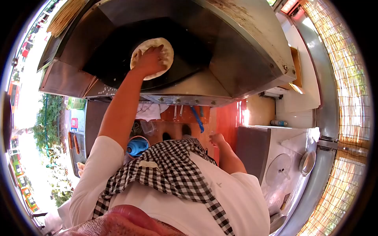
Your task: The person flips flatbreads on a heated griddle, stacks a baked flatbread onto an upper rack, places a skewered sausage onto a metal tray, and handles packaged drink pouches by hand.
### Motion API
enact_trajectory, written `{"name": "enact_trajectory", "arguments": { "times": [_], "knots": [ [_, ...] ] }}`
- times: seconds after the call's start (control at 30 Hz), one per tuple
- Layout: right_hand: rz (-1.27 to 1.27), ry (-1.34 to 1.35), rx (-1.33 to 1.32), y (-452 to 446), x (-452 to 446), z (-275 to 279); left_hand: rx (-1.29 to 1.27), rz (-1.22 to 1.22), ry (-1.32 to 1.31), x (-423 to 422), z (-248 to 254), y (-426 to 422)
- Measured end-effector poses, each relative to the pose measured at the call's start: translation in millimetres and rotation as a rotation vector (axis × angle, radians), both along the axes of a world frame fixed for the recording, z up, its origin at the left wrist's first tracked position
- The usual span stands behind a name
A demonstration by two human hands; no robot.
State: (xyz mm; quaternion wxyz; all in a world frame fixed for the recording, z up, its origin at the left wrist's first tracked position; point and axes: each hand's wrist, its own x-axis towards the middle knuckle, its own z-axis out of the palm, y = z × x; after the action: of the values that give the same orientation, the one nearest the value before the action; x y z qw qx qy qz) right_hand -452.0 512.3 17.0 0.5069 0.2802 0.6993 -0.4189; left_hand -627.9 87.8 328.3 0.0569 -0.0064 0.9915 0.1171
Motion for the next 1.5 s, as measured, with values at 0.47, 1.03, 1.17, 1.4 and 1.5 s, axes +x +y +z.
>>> {"name": "enact_trajectory", "arguments": {
  "times": [0.47, 1.03, 1.17, 1.4, 1.5],
  "knots": [
    [0.077, 0.034, 0.017, -18, -13, 2, -0.041, 0.067, 0.369, 57, -12, -19],
    [0.167, 0.009, -0.001, -13, -14, -29, 0.032, 0.119, 0.481, 114, 0, -27],
    [0.204, -0.046, 0.001, -10, -18, -36, 0.027, 0.058, 0.517, 119, 1, -14],
    [0.261, 0.095, -0.008, -17, -43, -23, -0.078, 0.089, 0.315, 126, 4, 12],
    [0.274, 0.104, -0.044, -11, -51, -45, -0.020, 0.145, 0.469, 132, -8, 6]
  ]
}}
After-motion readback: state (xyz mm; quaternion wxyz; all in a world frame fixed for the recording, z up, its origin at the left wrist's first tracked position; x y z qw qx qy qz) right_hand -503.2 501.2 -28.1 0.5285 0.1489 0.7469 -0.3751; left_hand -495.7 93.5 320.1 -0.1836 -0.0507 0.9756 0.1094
